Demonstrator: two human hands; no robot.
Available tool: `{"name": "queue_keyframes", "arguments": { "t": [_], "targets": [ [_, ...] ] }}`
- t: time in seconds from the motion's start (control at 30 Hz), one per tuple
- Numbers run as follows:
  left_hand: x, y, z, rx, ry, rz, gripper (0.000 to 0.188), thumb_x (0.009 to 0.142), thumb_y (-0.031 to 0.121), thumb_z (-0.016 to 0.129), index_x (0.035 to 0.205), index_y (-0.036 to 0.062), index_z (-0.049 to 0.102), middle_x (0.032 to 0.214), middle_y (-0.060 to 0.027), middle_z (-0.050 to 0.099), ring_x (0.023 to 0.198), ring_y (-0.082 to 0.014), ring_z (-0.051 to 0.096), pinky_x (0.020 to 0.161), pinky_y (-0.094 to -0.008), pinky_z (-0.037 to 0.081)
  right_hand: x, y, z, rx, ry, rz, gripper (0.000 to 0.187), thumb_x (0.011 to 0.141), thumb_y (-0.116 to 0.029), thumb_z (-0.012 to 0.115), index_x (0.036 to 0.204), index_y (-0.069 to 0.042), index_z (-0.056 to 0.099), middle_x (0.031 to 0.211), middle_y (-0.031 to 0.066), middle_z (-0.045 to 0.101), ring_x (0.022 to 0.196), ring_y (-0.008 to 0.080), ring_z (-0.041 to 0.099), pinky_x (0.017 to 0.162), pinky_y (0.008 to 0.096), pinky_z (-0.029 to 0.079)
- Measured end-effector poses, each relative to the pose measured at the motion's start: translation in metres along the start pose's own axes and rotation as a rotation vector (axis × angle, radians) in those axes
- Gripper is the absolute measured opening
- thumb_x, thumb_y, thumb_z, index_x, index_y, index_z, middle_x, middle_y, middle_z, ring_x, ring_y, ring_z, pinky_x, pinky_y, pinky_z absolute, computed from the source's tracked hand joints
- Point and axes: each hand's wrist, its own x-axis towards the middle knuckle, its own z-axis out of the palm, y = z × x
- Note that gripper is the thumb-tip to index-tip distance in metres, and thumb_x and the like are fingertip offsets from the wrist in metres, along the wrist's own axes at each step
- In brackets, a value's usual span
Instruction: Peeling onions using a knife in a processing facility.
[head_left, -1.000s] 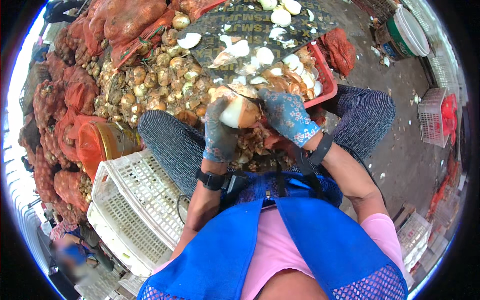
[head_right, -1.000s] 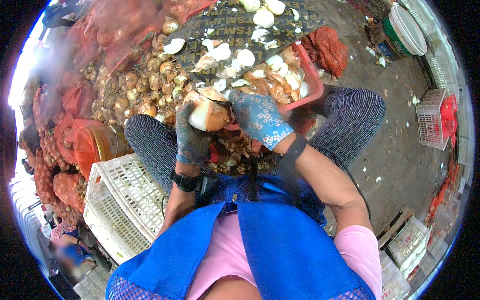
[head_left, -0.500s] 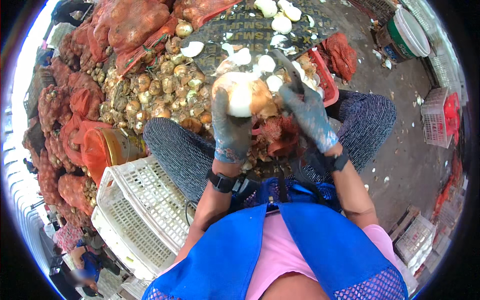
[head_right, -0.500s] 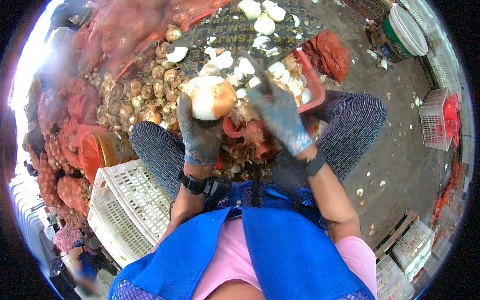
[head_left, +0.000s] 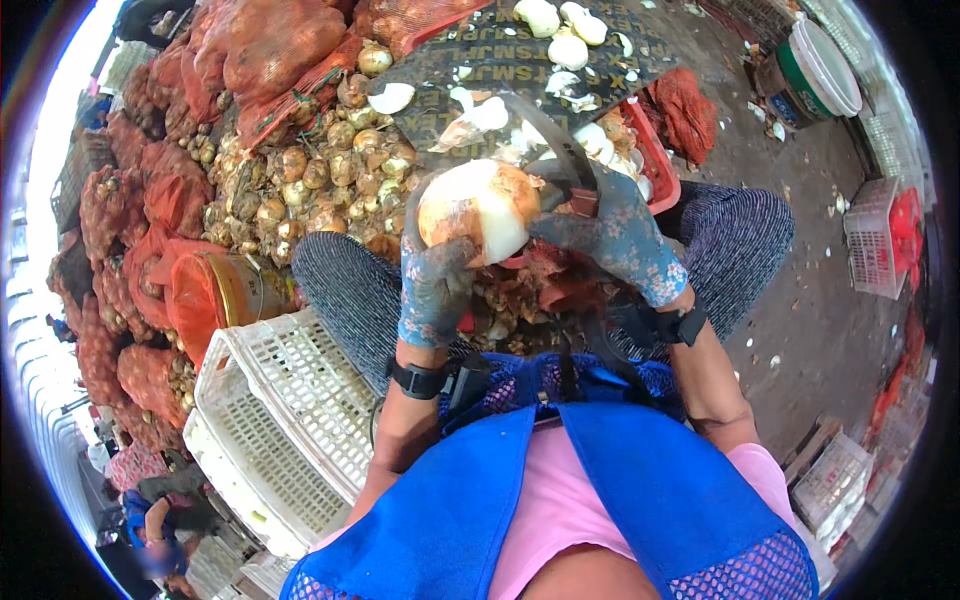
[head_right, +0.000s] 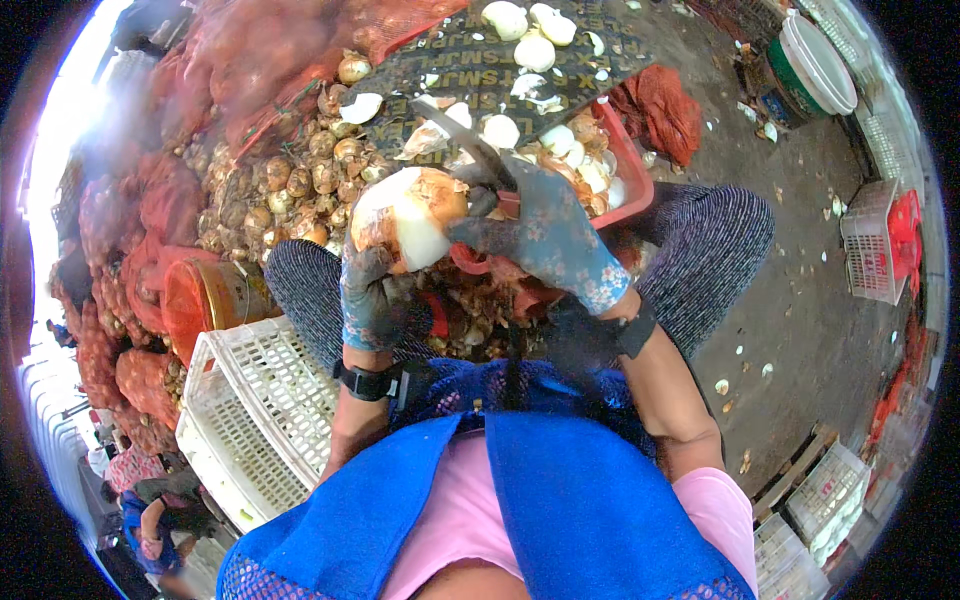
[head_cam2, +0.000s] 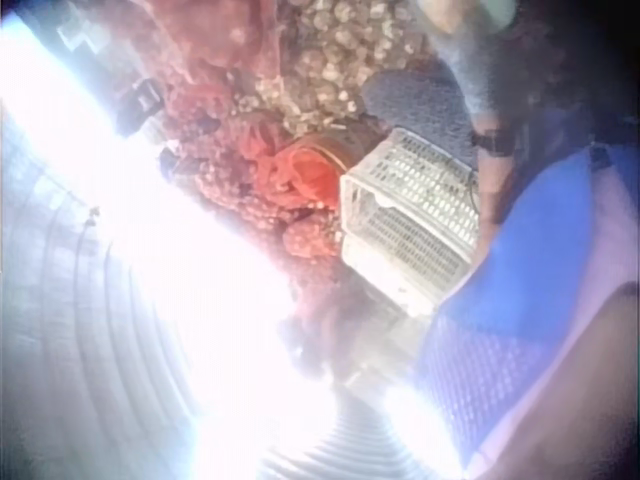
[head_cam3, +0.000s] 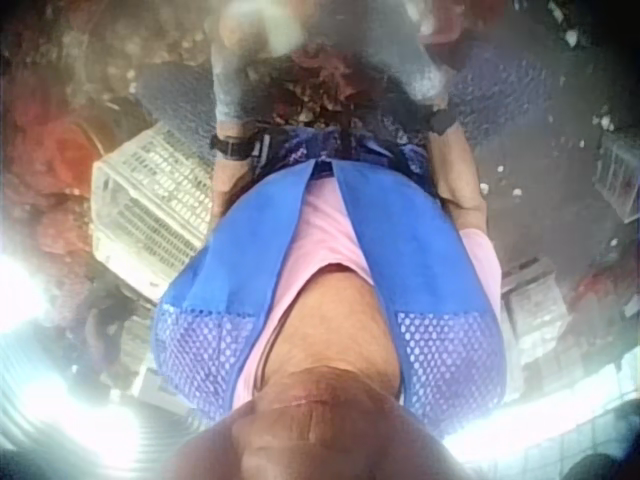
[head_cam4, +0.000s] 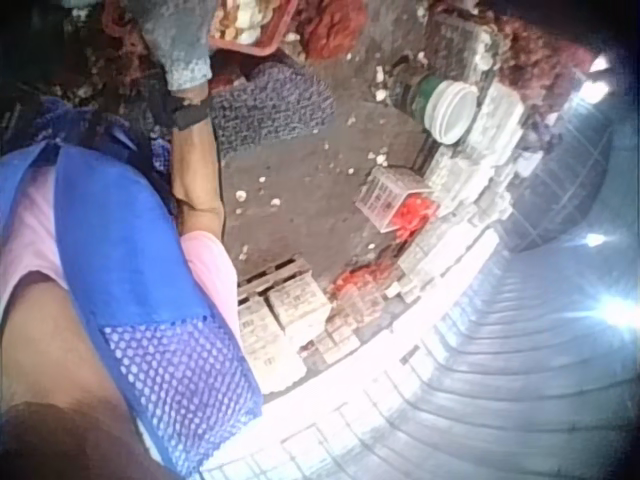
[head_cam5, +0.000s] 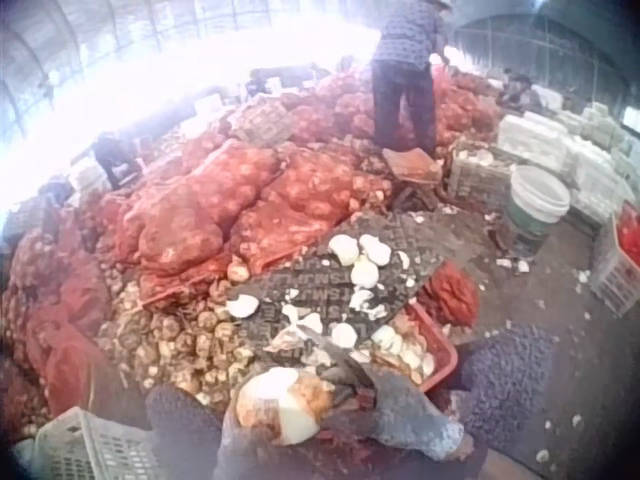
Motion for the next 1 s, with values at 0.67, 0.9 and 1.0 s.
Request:
{"name": "queue_keyframes", "arguments": {
  "t": [0.67,0.9,1.0],
  "targets": [
    [0.004,0.021,-0.005,0.328,0.277,0.449,0.078,0.057,0.009,0.073,0.125,0.0003,0.036,0.116,-0.0126,0.047,0.105,-0.0227,0.051,0.090,-0.0344,0.046,-0.027,-0.038,0.038,-0.898,-0.100,-0.033,0.040,0.076,-0.006,0.058,0.116,-0.005,0.052,0.086,0.0140,0.059,0.077,0.0323,0.060,0.064,0.0413,0.048],
    [-0.015,0.022,0.005,0.689,0.242,0.581,0.083,0.054,0.014,0.077,0.125,0.0015,0.037,0.117,-0.0109,0.047,0.108,-0.0218,0.049,0.092,-0.0346,0.043,-0.013,0.009,0.034,-0.808,0.048,-0.109,0.023,0.082,-0.011,0.052,0.104,-0.006,0.056,0.077,0.0152,0.060,0.071,0.0318,0.062,0.062,0.0418,0.049],
    [-0.014,0.022,0.017,0.342,0.242,0.458,0.078,0.058,0.019,0.068,0.127,0.0011,0.038,0.113,-0.0129,0.052,0.104,-0.0251,0.054,0.089,-0.0380,0.047,-0.017,-0.010,0.029,-0.485,0.166,0.066,0.017,0.087,-0.015,0.054,0.096,-0.003,0.061,0.088,0.0193,0.064,0.076,0.0357,0.062,0.063,0.0423,0.049]
  ]
}}
